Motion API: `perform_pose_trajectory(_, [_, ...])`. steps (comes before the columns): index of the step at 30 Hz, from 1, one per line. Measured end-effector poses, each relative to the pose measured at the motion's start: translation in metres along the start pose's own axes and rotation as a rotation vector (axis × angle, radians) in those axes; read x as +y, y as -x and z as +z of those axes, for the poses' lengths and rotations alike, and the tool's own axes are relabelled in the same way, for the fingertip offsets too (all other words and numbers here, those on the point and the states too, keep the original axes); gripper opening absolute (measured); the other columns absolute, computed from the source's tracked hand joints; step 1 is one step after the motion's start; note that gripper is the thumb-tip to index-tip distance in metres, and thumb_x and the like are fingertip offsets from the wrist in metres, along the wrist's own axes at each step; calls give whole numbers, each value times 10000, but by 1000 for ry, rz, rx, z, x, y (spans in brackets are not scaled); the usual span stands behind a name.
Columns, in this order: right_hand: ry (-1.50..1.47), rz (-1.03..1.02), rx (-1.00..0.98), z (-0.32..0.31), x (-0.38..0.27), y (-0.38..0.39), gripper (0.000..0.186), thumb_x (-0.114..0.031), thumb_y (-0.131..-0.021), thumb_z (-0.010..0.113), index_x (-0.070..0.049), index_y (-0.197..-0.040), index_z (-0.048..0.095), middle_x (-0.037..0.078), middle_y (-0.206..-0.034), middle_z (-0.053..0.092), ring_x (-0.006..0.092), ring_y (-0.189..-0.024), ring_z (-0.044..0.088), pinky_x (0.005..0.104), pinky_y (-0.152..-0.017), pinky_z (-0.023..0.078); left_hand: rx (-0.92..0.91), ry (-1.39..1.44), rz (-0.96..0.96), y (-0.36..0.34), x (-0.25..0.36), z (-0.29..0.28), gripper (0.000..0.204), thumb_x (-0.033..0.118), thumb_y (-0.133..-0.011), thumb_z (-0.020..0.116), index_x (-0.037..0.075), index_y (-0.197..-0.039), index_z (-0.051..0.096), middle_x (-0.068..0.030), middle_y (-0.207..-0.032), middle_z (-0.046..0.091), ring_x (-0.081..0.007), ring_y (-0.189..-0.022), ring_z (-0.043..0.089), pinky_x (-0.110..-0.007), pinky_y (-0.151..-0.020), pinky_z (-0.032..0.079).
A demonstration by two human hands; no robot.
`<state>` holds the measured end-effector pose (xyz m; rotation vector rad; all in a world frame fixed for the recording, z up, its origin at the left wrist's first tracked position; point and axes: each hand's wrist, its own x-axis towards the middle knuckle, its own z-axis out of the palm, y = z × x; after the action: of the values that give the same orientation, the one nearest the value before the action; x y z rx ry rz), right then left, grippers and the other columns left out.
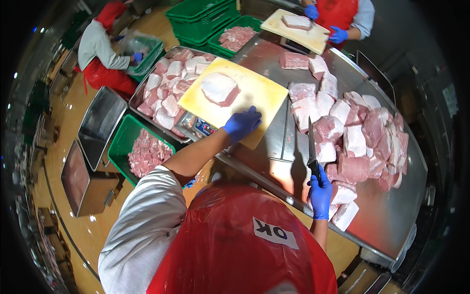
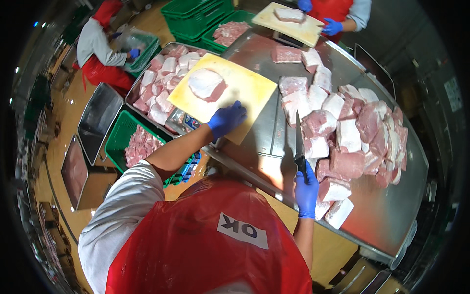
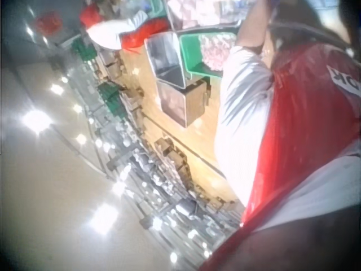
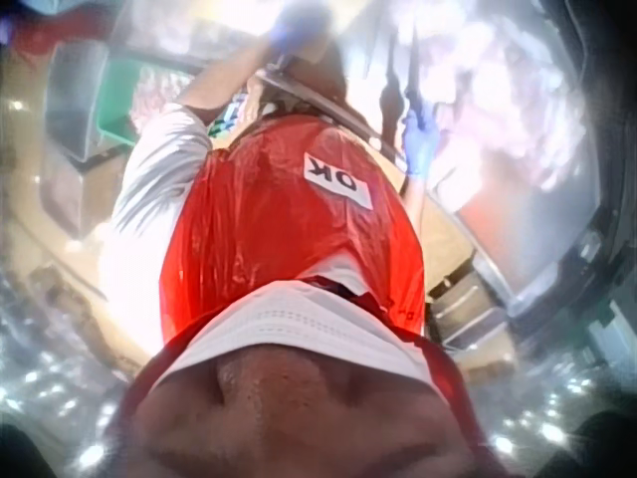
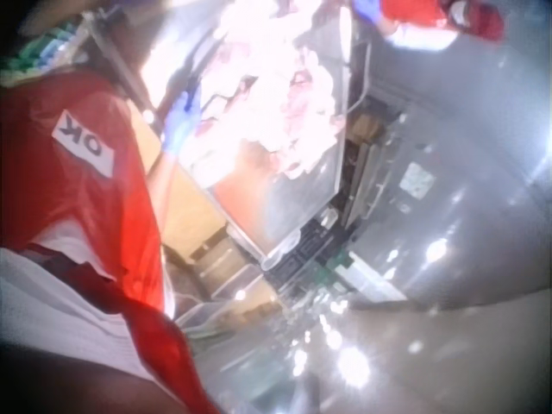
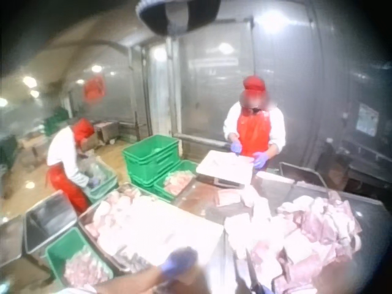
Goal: The person cuts large pieces of raw meat into smaller portions using a knife on a cutting board. They place the cut pieces into a green crate and occasionally wipe the board.
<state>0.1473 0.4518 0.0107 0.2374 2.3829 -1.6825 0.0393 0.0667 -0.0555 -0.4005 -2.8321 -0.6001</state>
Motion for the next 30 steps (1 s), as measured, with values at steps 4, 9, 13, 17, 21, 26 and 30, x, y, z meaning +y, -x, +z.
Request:
perform_pose_trajectory(4, [-10, 24, -101, 24, -13, -11, 510, -15, -1038, 586, -47, -1548, 581, -5, -1175, 724, 51, -806, 562, 208, -697, 474, 172, -132, 121, 58, -46, -8, 119, 179, -1002, 640, 68, -1043, 648, -179, -1109, 663, -414, -979, 684, -497, -726, 610])
perform_pose_trajectory(9, [12, -18, -209, 55, -37, -19, 514, -30, -1039, 600, -62, -1552, 584, -26, -968, 687, 36, -711, 504, 213, -618, 421, 319, 5, -568, 183, -92, -86, 280, 330, -1064, 585, 55, -1094, 629, -245, -1056, 697, -465, -985, 704, -539, -841, 566])
perform_pose_trajectory(13, [0, -27, -252, 70, -41, -29, 516, -41, -1057, 595, -108, -1568, 579, -26, -864, 663, 22, -615, 472, 218, -533, 383, 571, -247, -904, 355, -195, -118, 286, 312, -1016, 671, 27, -988, 681, -260, -975, 694, -480, -924, 682, -543, -818, 538])
perform_pose_trajectory(17, [48, 9, -231, 79, -47, -30, 510, -49, -1066, 587, -140, -1568, 581, -2, -812, 677, 33, -538, 475, 226, -480, 384, 530, -160, -1369, 424, -231, -136, 356, 354, -1020, 665, 7, -1018, 749, -291, -1083, 741, -447, -1028, 718, -519, -927, 549])
perform_pose_trajectory(21, [59, -36, -291, 94, -63, -41, 506, -66, -1074, 588, -126, -1576, 566, 8, -817, 686, 35, -533, 475, 231, -474, 384, 596, 1, -1221, 500, -299, -101, 667, 580, -1091, 468, 5, -1349, 685, -343, -1158, 732, -440, -1248, 670, -464, -1109, 470])
perform_pose_trajectory(26, [62, -35, -257, 97, -65, -28, 502, -77, -1078, 596, -117, -1577, 561, 10, -832, 689, 34, -532, 466, 231, -480, 385, 304, 202, -1212, 480, -281, -88, 801, 699, -1072, 468, -45, -1048, 765, -179, -916, 744, -282, -841, 643, -430, -880, 518])
perform_pose_trajectory(30, [55, -5, -233, 97, -61, -19, 507, -71, -1073, 606, -114, -1576, 562, 5, -824, 686, 33, -534, 464, 231, -483, 383, 245, 391, -1420, 468, -248, -88, 781, 665, -1040, 570, -87, -1125, 763, -310, -1096, 767, -354, -1032, 735, -434, -979, 526])
